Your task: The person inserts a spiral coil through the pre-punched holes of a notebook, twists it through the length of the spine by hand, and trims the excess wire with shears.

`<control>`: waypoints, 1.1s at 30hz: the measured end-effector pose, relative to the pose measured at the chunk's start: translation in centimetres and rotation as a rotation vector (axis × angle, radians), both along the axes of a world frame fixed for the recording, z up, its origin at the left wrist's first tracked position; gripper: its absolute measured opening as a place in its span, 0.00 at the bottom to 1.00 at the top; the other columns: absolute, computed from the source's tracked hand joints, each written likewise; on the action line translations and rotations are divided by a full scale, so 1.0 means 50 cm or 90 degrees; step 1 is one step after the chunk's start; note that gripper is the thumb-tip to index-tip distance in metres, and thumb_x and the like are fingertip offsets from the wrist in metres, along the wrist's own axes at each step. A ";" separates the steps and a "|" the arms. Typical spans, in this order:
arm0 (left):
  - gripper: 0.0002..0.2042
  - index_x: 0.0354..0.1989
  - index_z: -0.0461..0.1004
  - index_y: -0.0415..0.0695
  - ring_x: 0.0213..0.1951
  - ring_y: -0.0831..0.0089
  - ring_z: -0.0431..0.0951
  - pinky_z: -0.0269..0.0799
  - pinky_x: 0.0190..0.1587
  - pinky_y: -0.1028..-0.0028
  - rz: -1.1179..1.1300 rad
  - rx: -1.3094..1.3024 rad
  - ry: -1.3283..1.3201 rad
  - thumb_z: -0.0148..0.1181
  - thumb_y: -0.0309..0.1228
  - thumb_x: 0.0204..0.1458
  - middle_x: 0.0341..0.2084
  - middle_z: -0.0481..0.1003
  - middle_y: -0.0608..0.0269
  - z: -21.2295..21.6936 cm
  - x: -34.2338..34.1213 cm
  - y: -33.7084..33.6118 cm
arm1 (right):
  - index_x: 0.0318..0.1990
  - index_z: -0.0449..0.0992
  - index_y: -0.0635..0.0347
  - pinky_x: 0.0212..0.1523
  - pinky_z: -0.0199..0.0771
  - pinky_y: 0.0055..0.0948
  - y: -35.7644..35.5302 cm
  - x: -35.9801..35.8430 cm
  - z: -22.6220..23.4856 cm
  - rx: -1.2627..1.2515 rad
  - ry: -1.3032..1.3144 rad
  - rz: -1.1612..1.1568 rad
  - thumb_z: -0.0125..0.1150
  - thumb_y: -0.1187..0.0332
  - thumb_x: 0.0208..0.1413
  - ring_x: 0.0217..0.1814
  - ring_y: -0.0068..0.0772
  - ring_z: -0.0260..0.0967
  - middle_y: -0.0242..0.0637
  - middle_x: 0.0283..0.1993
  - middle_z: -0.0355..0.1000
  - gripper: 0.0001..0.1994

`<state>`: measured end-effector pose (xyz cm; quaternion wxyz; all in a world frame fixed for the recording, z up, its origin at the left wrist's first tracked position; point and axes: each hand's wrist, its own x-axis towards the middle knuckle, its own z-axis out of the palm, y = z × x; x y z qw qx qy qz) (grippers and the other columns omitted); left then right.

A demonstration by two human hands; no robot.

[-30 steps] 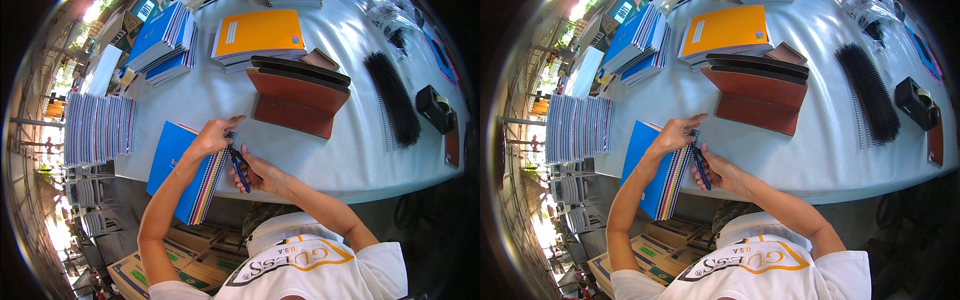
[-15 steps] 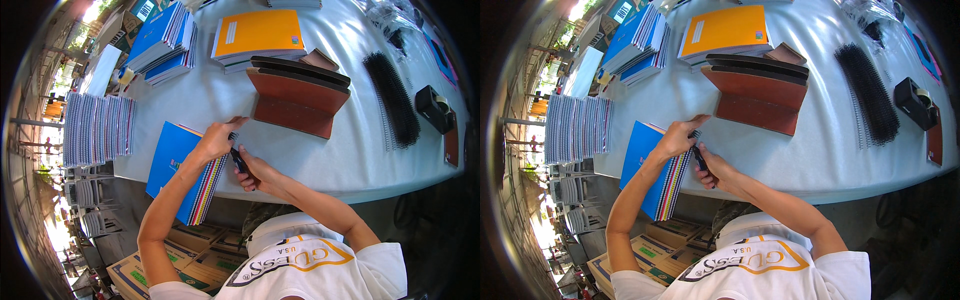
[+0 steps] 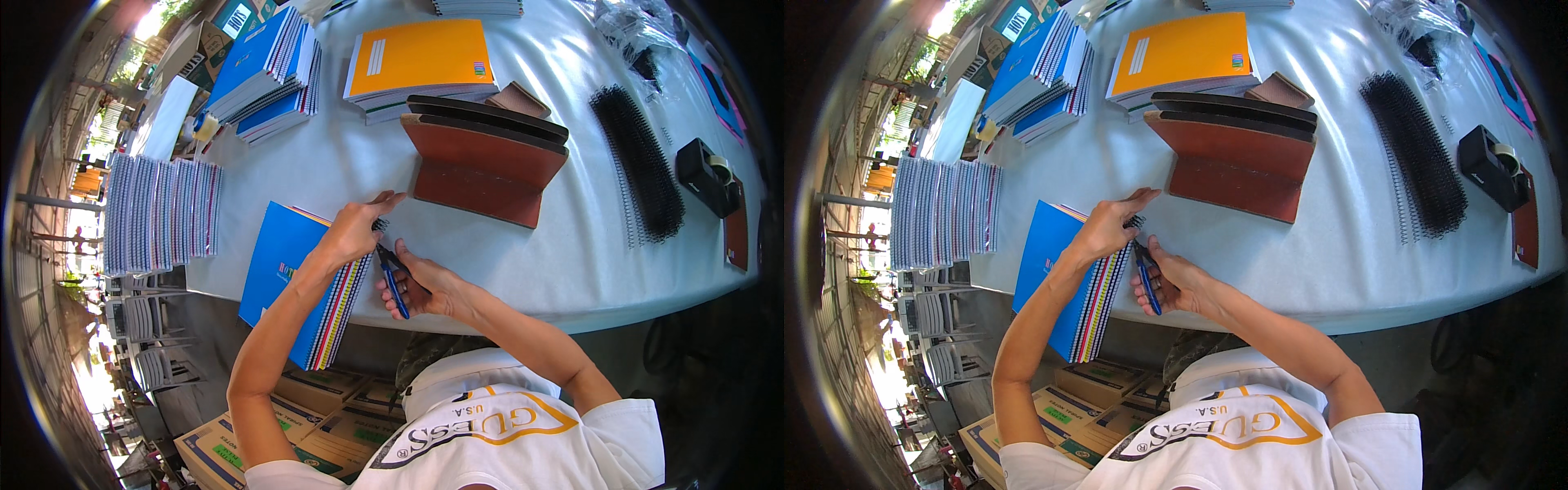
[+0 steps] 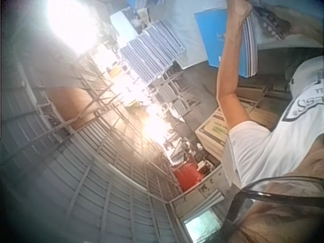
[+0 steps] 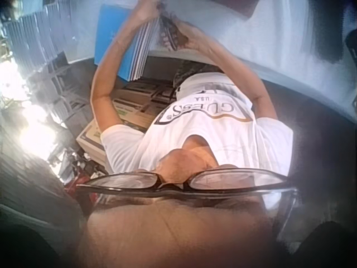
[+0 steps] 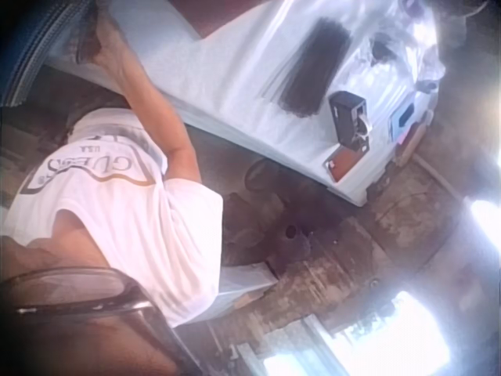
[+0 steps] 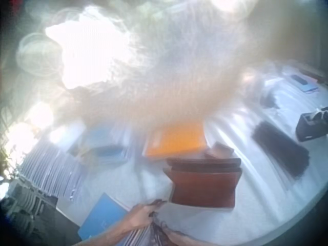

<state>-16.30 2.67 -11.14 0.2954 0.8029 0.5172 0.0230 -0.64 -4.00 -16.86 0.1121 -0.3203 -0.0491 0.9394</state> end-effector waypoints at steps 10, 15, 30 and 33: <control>0.39 0.65 0.62 0.51 0.57 0.45 0.68 0.68 0.58 0.61 -0.046 0.068 0.074 0.54 0.12 0.37 0.63 0.61 0.49 0.005 0.026 -0.018 | 0.28 0.64 0.59 0.15 0.53 0.25 -0.008 -0.009 -0.021 0.005 0.013 -0.032 0.36 0.33 0.61 0.15 0.22 0.49 0.28 0.19 0.56 0.33; 0.42 0.66 0.61 0.54 0.50 0.43 0.73 0.75 0.48 0.59 -0.068 0.193 0.103 0.52 0.11 0.36 0.69 0.50 0.50 -0.015 0.049 -0.039 | 0.26 0.65 0.57 0.16 0.50 0.21 -0.059 0.105 0.039 0.266 -0.129 0.064 0.43 0.34 0.59 0.15 0.18 0.50 0.25 0.18 0.56 0.31; 0.35 0.63 0.66 0.56 0.55 0.61 0.74 0.74 0.50 0.73 -0.306 0.245 -0.562 0.55 0.14 0.42 0.64 0.62 0.53 0.295 0.620 0.197 | 0.36 0.70 0.65 0.26 0.65 0.32 -0.007 0.517 -0.015 0.908 -0.797 -0.497 0.54 0.62 0.63 0.21 0.37 0.64 0.43 0.21 0.65 0.13; 0.38 0.66 0.62 0.51 0.61 0.52 0.66 0.66 0.59 0.67 -0.180 0.317 -0.494 0.67 0.28 0.40 0.64 0.59 0.40 0.305 0.794 0.359 | 0.36 0.71 0.64 0.26 0.65 0.32 0.006 0.501 -0.010 0.898 -0.756 -0.479 0.53 0.61 0.63 0.21 0.37 0.63 0.41 0.20 0.65 0.13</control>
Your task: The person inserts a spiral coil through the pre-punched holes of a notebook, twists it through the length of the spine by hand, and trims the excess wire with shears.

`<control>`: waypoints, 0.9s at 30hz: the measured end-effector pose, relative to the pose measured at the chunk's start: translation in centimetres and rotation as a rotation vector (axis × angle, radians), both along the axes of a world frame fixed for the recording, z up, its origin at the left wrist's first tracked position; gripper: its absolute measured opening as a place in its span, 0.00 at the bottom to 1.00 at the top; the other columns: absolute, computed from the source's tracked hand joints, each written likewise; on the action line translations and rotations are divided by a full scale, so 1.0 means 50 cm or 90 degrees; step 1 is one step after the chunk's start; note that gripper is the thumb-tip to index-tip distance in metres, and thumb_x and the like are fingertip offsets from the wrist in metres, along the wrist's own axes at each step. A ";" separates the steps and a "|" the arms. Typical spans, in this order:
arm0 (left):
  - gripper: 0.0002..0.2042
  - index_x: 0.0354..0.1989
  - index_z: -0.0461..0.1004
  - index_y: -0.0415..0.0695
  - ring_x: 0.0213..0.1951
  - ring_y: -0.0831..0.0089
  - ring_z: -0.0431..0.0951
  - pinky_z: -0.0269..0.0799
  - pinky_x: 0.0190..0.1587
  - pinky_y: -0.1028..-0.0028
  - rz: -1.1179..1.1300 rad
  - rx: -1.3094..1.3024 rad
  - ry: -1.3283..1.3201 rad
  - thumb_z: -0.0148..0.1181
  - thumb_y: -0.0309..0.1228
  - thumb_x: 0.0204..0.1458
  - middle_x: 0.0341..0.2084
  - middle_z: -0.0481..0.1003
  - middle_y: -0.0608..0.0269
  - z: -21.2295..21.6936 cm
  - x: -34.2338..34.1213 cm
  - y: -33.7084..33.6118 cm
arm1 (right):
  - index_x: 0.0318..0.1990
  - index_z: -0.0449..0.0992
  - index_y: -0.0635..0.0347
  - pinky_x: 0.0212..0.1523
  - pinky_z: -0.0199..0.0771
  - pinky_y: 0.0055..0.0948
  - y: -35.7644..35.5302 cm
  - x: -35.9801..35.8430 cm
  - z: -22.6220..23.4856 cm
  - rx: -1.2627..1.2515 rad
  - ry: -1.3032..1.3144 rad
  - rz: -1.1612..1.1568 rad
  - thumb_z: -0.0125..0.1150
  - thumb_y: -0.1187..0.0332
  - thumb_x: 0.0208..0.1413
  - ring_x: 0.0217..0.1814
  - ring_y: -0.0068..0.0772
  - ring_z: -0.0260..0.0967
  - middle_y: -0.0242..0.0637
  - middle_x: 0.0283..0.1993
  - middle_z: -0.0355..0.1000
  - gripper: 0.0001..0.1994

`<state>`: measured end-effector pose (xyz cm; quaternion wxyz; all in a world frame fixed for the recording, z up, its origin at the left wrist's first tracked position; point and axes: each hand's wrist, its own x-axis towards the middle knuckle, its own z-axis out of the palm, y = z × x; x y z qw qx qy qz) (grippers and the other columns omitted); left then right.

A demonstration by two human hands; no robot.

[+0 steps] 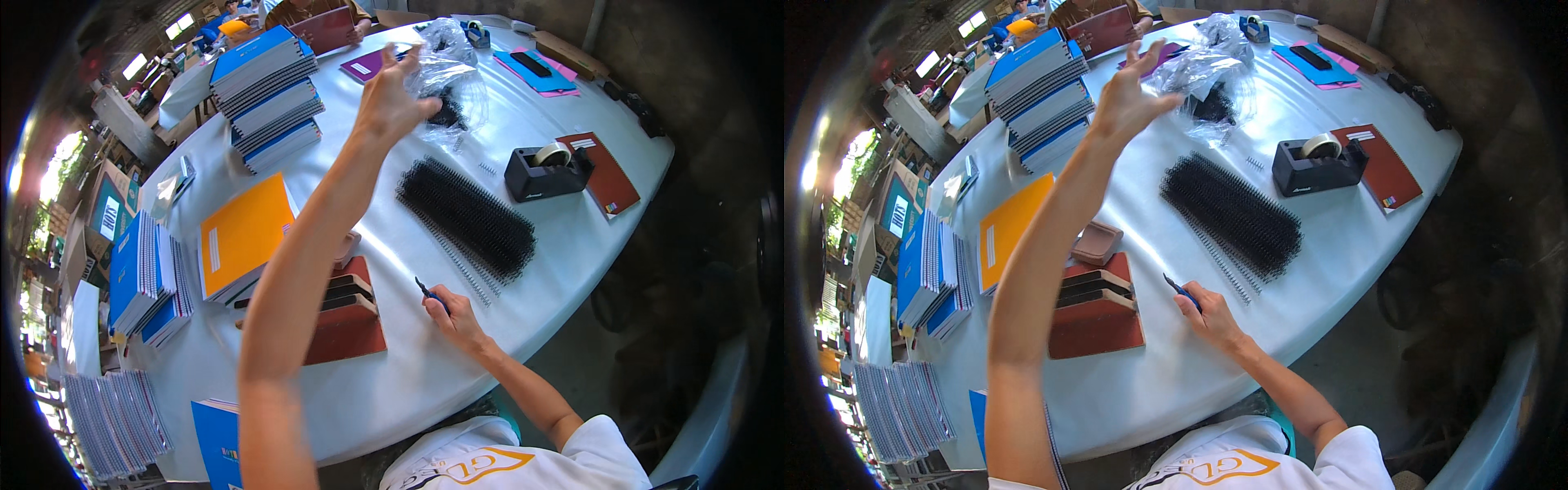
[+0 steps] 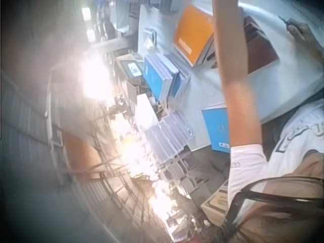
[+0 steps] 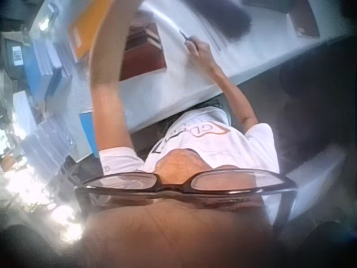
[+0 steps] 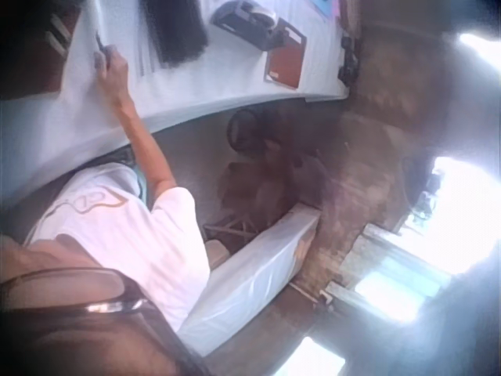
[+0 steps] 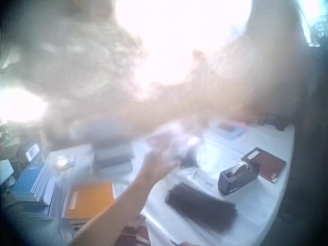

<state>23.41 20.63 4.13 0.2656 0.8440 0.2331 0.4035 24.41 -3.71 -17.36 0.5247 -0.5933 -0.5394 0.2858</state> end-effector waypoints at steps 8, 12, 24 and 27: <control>0.36 0.66 0.61 0.46 0.65 0.49 0.59 0.57 0.64 0.59 0.294 0.186 0.034 0.66 0.21 0.44 0.64 0.61 0.48 -0.088 -0.335 -0.235 | 0.39 0.71 0.64 0.30 0.68 0.34 -0.014 0.005 0.023 0.145 -0.171 -0.082 0.62 0.68 0.55 0.29 0.38 0.69 0.43 0.33 0.69 0.10; 0.44 0.69 0.55 0.50 0.70 0.42 0.43 0.47 0.67 0.45 0.812 0.173 0.245 0.72 0.29 0.40 0.70 0.50 0.52 -0.185 -0.677 -0.539 | 0.38 0.71 0.63 0.37 0.73 0.37 -0.057 -0.032 0.054 0.212 -0.416 0.113 0.62 0.73 0.50 0.40 0.41 0.72 0.42 0.37 0.70 0.09; 0.40 0.65 0.63 0.65 0.70 0.46 0.44 0.46 0.65 0.38 0.939 0.021 0.562 0.72 0.29 0.39 0.69 0.54 0.67 -0.361 -0.866 -0.844 | 0.51 0.68 0.51 0.48 0.62 0.38 0.044 -0.295 0.278 0.483 -0.791 0.595 0.62 0.52 0.51 0.47 0.37 0.62 0.40 0.43 0.68 0.23; 0.41 0.64 0.64 0.66 0.71 0.47 0.44 0.47 0.65 0.38 0.969 0.037 0.538 0.73 0.29 0.37 0.68 0.55 0.68 -0.352 -0.894 -0.840 | 0.51 0.71 0.43 0.58 0.60 0.40 0.099 -0.391 0.296 0.543 -0.843 0.629 0.65 0.49 0.44 0.53 0.33 0.60 0.34 0.47 0.66 0.26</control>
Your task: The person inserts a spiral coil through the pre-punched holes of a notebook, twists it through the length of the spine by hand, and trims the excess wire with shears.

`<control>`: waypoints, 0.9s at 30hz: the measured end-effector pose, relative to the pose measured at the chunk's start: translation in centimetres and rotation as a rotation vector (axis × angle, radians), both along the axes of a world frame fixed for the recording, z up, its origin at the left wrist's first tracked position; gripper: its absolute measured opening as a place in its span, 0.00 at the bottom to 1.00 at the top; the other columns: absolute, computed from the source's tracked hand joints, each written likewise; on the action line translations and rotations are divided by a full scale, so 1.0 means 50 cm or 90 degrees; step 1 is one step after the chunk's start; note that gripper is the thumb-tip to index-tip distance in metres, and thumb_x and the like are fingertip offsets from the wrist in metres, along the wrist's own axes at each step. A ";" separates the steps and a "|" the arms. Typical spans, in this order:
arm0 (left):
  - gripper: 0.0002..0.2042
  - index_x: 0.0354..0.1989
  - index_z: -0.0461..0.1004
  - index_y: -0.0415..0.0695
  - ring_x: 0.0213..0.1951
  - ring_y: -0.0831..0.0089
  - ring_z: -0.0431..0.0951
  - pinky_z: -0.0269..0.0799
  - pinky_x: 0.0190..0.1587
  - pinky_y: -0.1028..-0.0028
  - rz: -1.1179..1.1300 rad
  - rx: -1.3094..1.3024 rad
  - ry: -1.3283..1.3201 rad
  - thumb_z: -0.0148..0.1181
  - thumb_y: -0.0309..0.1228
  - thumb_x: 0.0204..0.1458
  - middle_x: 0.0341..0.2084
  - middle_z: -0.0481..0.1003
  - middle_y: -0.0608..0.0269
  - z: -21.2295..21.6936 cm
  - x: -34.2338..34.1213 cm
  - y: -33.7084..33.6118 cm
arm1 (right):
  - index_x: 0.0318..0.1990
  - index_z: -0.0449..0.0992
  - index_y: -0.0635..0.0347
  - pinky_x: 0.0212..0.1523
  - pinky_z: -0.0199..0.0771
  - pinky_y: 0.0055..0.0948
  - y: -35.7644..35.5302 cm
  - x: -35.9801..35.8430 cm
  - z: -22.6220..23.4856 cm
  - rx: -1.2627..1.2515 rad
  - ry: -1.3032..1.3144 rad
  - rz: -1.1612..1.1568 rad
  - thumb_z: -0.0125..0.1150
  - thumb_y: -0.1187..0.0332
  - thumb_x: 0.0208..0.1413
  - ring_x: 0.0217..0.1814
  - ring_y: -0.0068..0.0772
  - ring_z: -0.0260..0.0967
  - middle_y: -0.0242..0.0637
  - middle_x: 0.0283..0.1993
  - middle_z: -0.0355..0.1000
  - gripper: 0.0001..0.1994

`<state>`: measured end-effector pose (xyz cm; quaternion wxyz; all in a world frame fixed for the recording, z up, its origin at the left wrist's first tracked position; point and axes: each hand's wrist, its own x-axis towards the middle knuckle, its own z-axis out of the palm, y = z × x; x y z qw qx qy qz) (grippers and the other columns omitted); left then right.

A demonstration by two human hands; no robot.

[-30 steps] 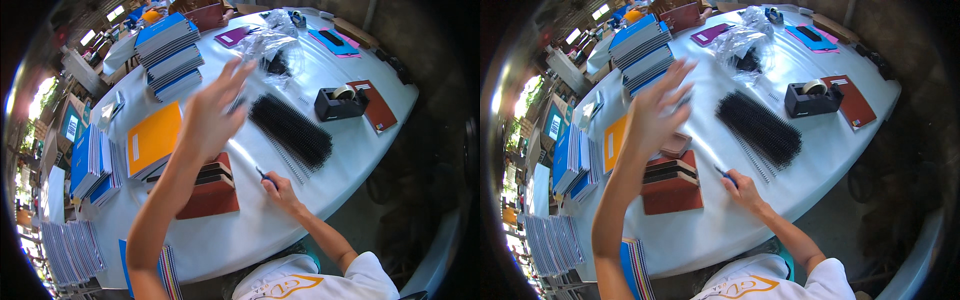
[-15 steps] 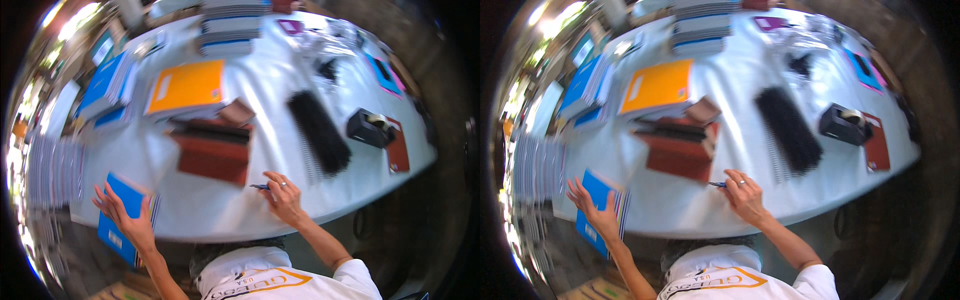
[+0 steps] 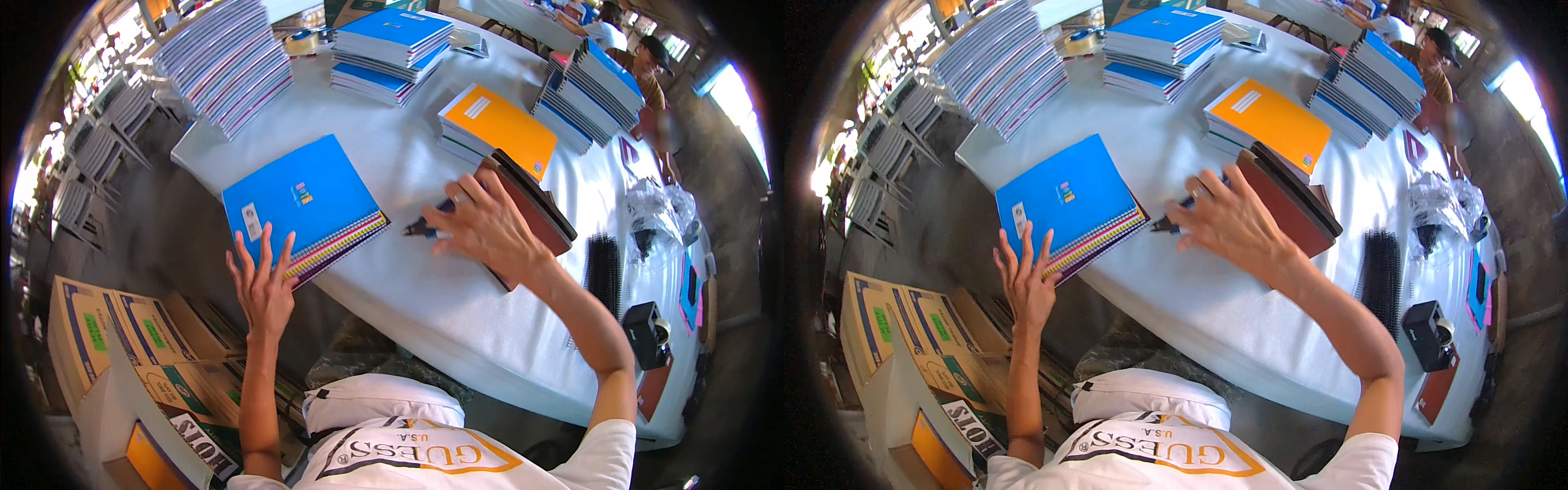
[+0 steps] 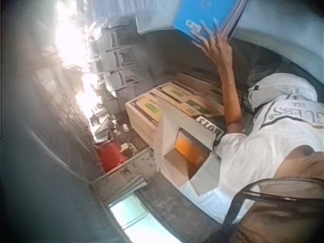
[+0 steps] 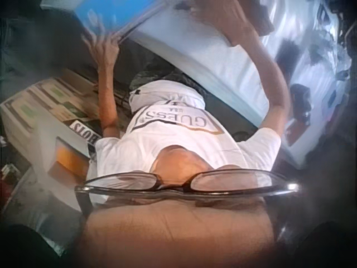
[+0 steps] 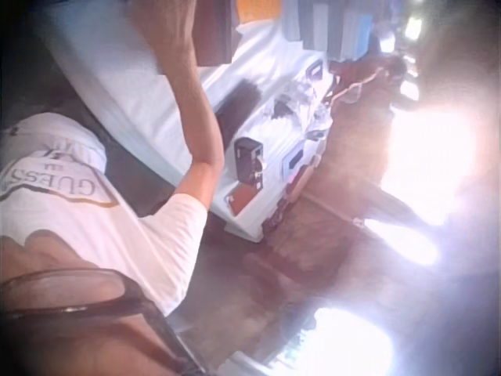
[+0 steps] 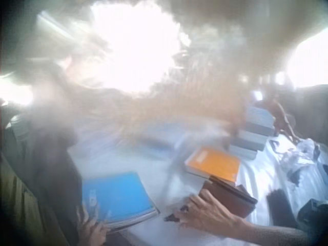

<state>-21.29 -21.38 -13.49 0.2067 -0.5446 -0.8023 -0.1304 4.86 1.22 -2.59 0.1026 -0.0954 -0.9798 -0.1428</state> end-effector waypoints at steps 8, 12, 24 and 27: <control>0.27 0.56 0.74 0.63 0.70 0.52 0.49 0.41 0.68 0.43 -0.038 0.120 -0.135 0.66 0.47 0.43 0.66 0.61 0.73 0.025 -0.017 0.116 | 0.49 0.71 0.36 0.72 0.44 0.38 0.065 -0.180 0.003 0.277 -0.080 0.234 0.71 0.60 0.45 0.64 0.23 0.53 0.22 0.51 0.67 0.22; 0.23 0.48 0.79 0.66 0.69 0.53 0.51 0.37 0.69 0.45 0.022 0.020 -0.240 0.51 0.60 0.50 0.60 0.69 0.75 -0.028 -0.022 0.158 | 0.50 0.70 0.33 0.73 0.42 0.37 0.061 -0.226 0.017 0.318 -0.161 0.285 0.71 0.67 0.47 0.64 0.22 0.53 0.21 0.52 0.67 0.24; 0.21 0.49 0.78 0.70 0.69 0.53 0.54 0.40 0.69 0.47 -0.005 0.010 -0.214 0.52 0.59 0.50 0.59 0.70 0.79 -0.021 -0.028 0.174 | 0.50 0.70 0.40 0.55 0.58 0.27 0.105 -0.231 -0.022 0.439 -0.152 0.379 0.65 0.60 0.52 0.57 0.23 0.56 0.21 0.48 0.66 0.18; 0.21 0.50 0.78 0.70 0.68 0.52 0.54 0.42 0.68 0.46 -0.011 -0.007 -0.211 0.53 0.58 0.50 0.59 0.70 0.79 -0.010 -0.024 0.175 | 0.44 0.75 0.46 0.49 0.62 0.27 0.101 -0.215 -0.035 0.399 -0.099 0.355 0.64 0.62 0.50 0.53 0.22 0.61 0.20 0.45 0.69 0.13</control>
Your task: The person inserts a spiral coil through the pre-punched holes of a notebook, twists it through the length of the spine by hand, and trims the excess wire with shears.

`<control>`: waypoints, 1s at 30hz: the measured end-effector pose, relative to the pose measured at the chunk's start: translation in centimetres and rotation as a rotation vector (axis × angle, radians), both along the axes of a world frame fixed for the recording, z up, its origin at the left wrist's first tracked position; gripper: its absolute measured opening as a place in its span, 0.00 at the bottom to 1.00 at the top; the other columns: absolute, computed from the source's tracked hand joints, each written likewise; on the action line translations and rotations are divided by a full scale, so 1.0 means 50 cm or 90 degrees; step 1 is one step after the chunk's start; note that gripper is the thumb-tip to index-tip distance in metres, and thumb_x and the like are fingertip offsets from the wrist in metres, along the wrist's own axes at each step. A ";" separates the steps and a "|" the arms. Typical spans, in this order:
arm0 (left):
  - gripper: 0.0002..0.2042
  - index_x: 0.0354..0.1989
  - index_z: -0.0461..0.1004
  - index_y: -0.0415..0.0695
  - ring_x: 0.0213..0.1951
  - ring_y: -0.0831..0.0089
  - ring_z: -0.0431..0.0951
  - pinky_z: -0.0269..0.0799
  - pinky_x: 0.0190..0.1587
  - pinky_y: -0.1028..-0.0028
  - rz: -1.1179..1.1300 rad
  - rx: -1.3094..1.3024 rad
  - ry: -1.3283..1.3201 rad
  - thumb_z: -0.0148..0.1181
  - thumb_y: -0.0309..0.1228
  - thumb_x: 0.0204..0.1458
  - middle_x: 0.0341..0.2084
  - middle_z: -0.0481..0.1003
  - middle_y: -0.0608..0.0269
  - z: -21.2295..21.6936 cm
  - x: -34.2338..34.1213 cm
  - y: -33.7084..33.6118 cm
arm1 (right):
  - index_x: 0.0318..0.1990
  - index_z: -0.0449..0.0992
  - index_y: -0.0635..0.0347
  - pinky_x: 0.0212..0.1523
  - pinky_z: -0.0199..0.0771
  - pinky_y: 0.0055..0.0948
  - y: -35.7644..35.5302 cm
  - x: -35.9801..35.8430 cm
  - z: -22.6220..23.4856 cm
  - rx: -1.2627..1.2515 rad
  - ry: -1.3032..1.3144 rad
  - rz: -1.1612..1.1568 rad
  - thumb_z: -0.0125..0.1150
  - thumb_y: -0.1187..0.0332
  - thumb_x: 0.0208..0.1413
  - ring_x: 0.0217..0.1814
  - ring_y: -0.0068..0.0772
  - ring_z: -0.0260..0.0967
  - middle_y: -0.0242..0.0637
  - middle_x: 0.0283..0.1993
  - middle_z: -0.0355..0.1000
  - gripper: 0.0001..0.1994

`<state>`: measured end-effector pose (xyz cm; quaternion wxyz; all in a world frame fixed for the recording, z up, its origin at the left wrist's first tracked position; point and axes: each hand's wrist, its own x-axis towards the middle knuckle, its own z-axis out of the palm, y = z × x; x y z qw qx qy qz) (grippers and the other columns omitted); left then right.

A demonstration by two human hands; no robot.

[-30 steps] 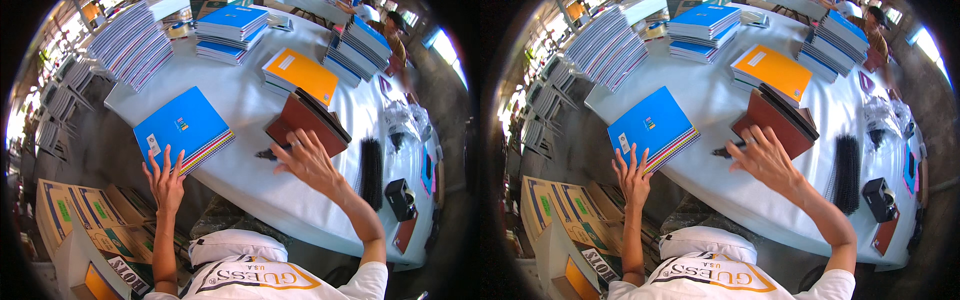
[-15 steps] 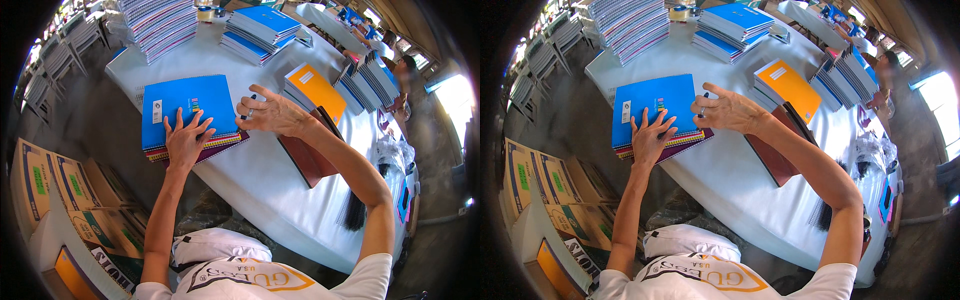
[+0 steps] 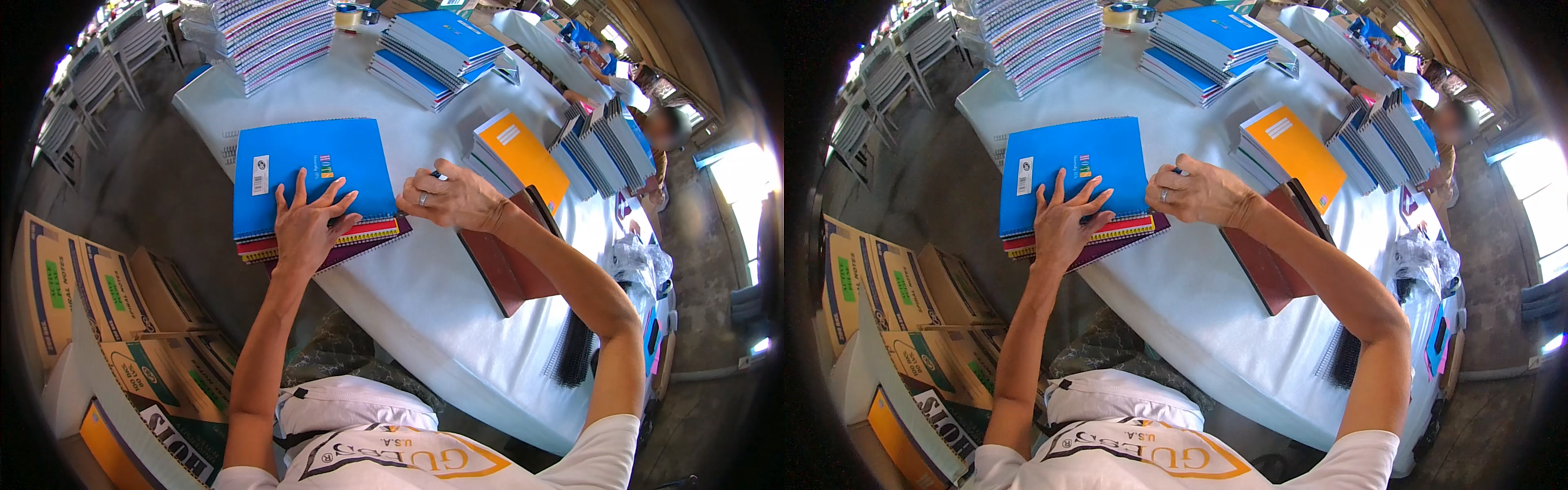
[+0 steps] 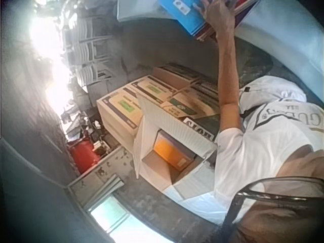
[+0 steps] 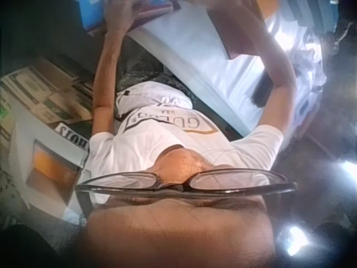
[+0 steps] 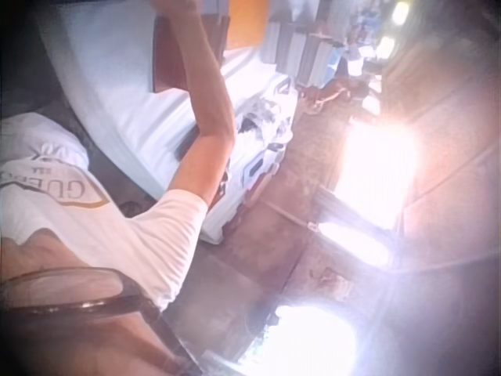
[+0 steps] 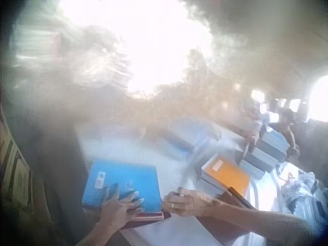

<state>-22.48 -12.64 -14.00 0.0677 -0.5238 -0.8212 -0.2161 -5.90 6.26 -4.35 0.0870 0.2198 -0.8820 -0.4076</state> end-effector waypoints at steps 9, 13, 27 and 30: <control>0.23 0.51 0.77 0.69 0.69 0.53 0.53 0.40 0.68 0.44 -0.006 0.036 0.008 0.61 0.56 0.45 0.60 0.69 0.80 -0.010 -0.004 -0.008 | 0.46 0.76 0.45 0.60 0.60 0.35 -0.074 0.002 0.003 -0.122 -0.048 -0.352 0.66 0.62 0.49 0.56 0.21 0.63 0.21 0.46 0.72 0.15; 0.26 0.54 0.74 0.72 0.70 0.57 0.50 0.40 0.69 0.47 0.011 -0.012 -0.008 0.64 0.54 0.42 0.62 0.66 0.81 -0.005 0.002 -0.005 | 0.53 0.70 0.38 0.67 0.58 0.38 -0.015 0.013 -0.009 -0.149 -0.030 -0.145 0.69 0.64 0.49 0.62 0.22 0.57 0.23 0.51 0.68 0.22; 0.25 0.54 0.74 0.73 0.70 0.56 0.51 0.38 0.70 0.47 0.001 -0.030 -0.036 0.64 0.51 0.44 0.61 0.67 0.82 0.005 0.003 0.001 | 0.44 0.73 0.53 0.52 0.60 0.28 -0.036 0.011 -0.052 -0.104 0.009 -0.242 0.62 0.61 0.52 0.49 0.22 0.64 0.21 0.37 0.72 0.14; 0.27 0.55 0.73 0.71 0.70 0.56 0.50 0.37 0.70 0.47 -0.014 -0.012 -0.049 0.66 0.52 0.42 0.62 0.66 0.82 0.001 -0.004 -0.005 | 0.43 0.74 0.55 0.52 0.61 0.29 -0.107 0.001 -0.033 -0.146 -0.144 -0.562 0.61 0.62 0.53 0.50 0.23 0.65 0.23 0.38 0.73 0.13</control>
